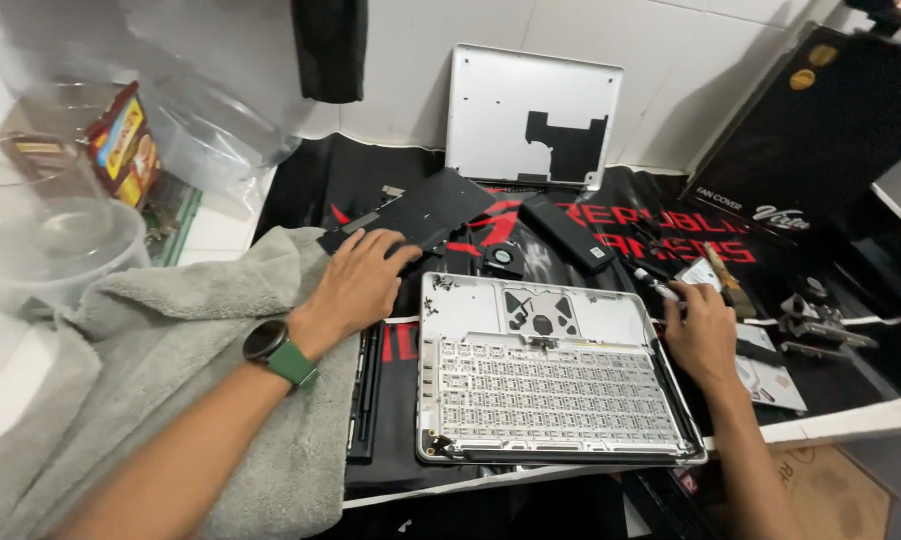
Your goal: The person assembles a laptop keyboard by placing a black plastic frame onto the silver keyboard base. They then use a screwdriver to tighten screws into the frame to secure it in place.
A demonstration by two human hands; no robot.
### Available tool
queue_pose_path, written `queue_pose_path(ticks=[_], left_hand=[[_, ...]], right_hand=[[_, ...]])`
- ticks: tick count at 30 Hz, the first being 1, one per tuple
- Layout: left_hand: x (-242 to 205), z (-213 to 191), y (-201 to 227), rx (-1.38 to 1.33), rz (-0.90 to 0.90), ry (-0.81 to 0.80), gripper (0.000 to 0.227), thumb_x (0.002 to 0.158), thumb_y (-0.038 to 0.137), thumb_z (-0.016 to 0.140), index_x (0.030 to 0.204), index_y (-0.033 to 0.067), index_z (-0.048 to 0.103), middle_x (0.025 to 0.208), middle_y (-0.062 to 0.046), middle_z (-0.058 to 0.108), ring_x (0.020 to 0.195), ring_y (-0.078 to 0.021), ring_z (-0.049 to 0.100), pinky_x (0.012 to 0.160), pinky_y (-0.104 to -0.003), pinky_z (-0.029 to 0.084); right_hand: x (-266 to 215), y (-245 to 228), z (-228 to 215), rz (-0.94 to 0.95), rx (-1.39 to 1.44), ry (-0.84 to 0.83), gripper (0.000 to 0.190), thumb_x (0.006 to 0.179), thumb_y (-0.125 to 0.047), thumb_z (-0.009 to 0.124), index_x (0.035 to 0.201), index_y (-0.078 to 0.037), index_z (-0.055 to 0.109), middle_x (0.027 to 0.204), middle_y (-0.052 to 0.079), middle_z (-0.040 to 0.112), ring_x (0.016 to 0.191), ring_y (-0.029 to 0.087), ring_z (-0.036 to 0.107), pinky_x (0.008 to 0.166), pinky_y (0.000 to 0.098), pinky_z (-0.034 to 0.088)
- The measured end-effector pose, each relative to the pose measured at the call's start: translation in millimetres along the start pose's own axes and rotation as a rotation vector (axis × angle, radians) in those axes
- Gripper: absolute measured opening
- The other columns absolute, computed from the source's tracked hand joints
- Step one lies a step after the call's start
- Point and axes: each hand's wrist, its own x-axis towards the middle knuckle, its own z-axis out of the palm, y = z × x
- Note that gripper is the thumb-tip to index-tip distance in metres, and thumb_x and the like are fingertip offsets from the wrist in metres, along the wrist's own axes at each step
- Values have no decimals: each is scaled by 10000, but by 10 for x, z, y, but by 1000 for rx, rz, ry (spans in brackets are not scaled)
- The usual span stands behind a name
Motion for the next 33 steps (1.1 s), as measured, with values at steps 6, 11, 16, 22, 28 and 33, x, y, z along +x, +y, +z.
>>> queue_pose_path(ticks=[6, 11, 16, 22, 28, 33], left_hand=[[-15, -22, -147, -14, -172, -91, 588, 969, 367, 583, 1506, 147, 489, 1404, -173, 577, 1370, -350, 521, 1075, -540, 461], [-17, 100, -219, 4, -137, 1, 433, 1030, 358, 539, 1348, 91, 662, 1249, -159, 703, 1151, -300, 694, 861, -504, 599], [54, 151, -316, 53, -100, 145, 321, 1097, 205, 449, 1301, 66, 655, 1201, -174, 714, 1065, -299, 740, 783, -483, 630], [66, -6, -419, 82, -120, 356, 285, 1104, 160, 474, 1306, 43, 638, 1208, -167, 723, 1069, -317, 739, 894, -464, 602], [90, 177, -263, 95, -32, 352, 390, 1011, 276, 558, 1370, 142, 628, 1251, -110, 714, 1262, -271, 653, 1123, -498, 456], [76, 215, -195, 37, -45, -17, 454, 999, 450, 525, 1379, 213, 604, 1381, -60, 646, 1377, -229, 568, 1171, -459, 421]], right_hand=[[-12, 38, -25, 23, 136, 110, 275, 1035, -88, 642, 1306, -87, 691, 1153, 141, 587, 938, 480, 670, 826, 528, 533], [-31, 27, -26, 52, 232, 126, 260, 1054, -63, 628, 1307, -76, 688, 1160, 151, 556, 988, 504, 657, 842, 541, 534], [-15, 53, -30, 71, 334, 162, 255, 1057, -37, 618, 1299, -75, 689, 1152, 135, 562, 1046, 459, 655, 897, 492, 529], [8, 7, -166, 41, 388, 265, 254, 1059, 19, 605, 1302, -8, 674, 1162, 186, 542, 1079, 478, 622, 940, 504, 509], [26, 65, -86, 4, 429, 309, 230, 1056, -3, 560, 1268, -27, 645, 1111, 167, 536, 1053, 432, 589, 963, 492, 453], [9, 13, -34, 59, 397, 164, 269, 1040, -94, 552, 1291, -90, 648, 1105, 131, 582, 1071, 393, 631, 950, 463, 489]])
